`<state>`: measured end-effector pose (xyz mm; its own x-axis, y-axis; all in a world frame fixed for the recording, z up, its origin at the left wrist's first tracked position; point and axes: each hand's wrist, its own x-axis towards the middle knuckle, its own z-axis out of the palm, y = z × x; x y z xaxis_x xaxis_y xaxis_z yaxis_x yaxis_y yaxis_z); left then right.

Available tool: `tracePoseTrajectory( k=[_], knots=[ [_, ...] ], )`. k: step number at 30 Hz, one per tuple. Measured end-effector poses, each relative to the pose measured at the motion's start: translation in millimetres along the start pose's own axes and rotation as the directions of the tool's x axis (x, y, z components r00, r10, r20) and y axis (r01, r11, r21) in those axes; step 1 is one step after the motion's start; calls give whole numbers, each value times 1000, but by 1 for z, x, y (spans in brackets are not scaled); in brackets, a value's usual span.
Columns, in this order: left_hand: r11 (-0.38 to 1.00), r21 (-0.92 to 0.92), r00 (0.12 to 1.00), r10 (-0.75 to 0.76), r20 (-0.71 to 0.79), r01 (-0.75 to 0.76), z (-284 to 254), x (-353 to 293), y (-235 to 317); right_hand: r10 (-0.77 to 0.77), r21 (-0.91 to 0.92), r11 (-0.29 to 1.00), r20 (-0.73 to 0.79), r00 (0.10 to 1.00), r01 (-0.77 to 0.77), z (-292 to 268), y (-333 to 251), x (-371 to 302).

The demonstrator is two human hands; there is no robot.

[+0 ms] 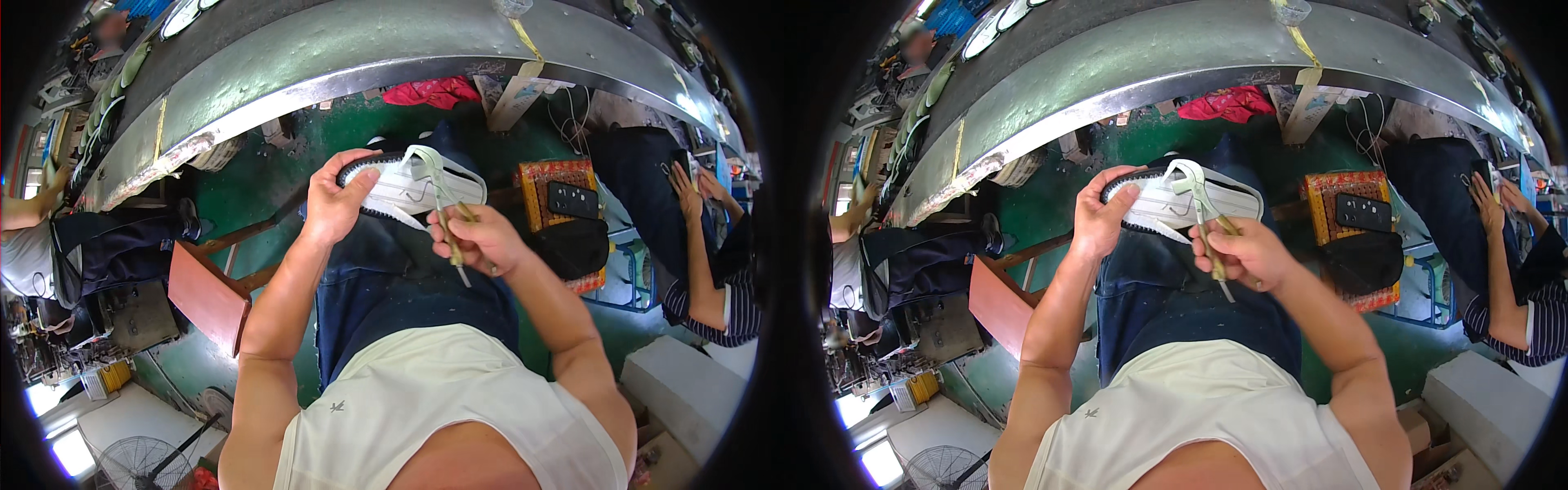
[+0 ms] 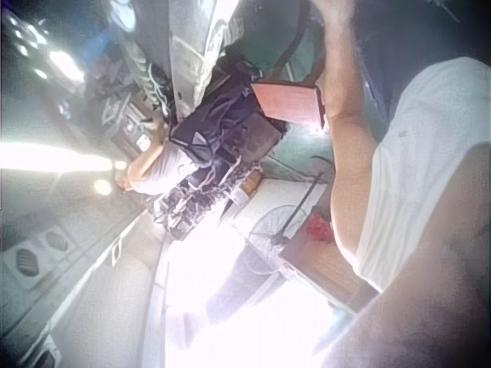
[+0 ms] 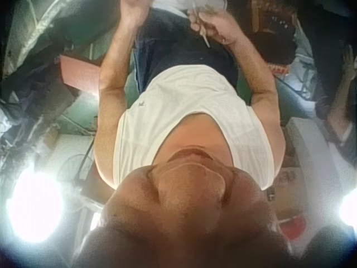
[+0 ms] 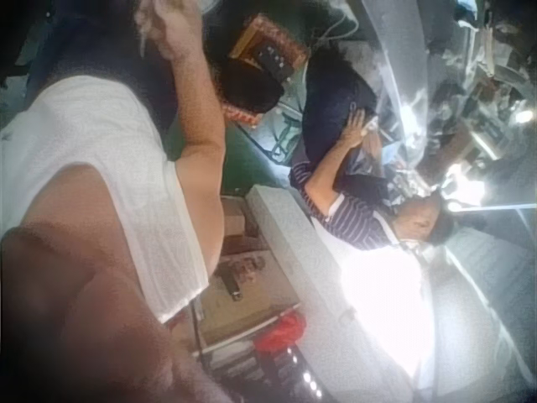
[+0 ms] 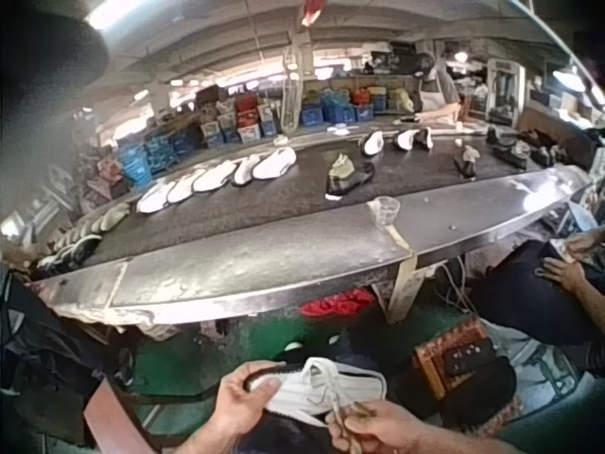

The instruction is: Pulling excess material from shoe soles using pliers and placing them on a conveyor belt in a factory setting.

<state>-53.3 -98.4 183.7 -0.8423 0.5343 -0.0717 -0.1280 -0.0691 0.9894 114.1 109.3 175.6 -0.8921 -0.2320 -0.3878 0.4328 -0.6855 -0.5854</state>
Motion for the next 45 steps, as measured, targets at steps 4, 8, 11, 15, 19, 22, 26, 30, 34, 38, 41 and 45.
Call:
tracePoseTrajectory(
  k=[4,8,11,15,19,22,26,30,34,38,41,45],
  knots=[
    [990,61,992,-123,-41,125,-1,14,4,-22,-443,896,-89,996,-20,8,-24,-4],
    [982,190,999,-12,41,4,9,17,16,-102,-972,224,-102,989,-77,1,-52,-22],
    [968,244,995,33,90,-54,13,17,16,-448,-985,-142,151,881,97,-3,-39,-30],
    [949,307,993,43,113,-76,15,15,21,-6,-761,648,-50,999,-34,-16,-42,-19],
    [966,256,999,22,43,-32,20,24,21,-10,26,1000,-5,1000,10,1,-12,1],
    [936,347,997,70,-21,-58,8,19,28,49,-402,912,-80,996,-77,15,-39,-9],
    [948,319,999,0,44,-14,9,9,51,25,-767,636,-89,996,-84,11,-37,-42],
    [927,223,951,-308,-10,302,12,4,10,-123,-911,410,-3,992,48,3,-4,-37],
    [896,-211,918,-396,21,392,1,2,0,-225,-955,271,56,973,118,-10,13,-21],
    [943,-179,960,-279,29,279,-3,6,-13,190,140,972,-8,982,-187,11,9,-16],
    [957,-127,965,-261,15,260,-2,7,-21,111,285,952,30,993,-115,1,16,2],
    [907,-285,944,-329,-24,309,-5,10,-29,264,-256,934,19,964,-251,-14,-2,3]
  ],
)
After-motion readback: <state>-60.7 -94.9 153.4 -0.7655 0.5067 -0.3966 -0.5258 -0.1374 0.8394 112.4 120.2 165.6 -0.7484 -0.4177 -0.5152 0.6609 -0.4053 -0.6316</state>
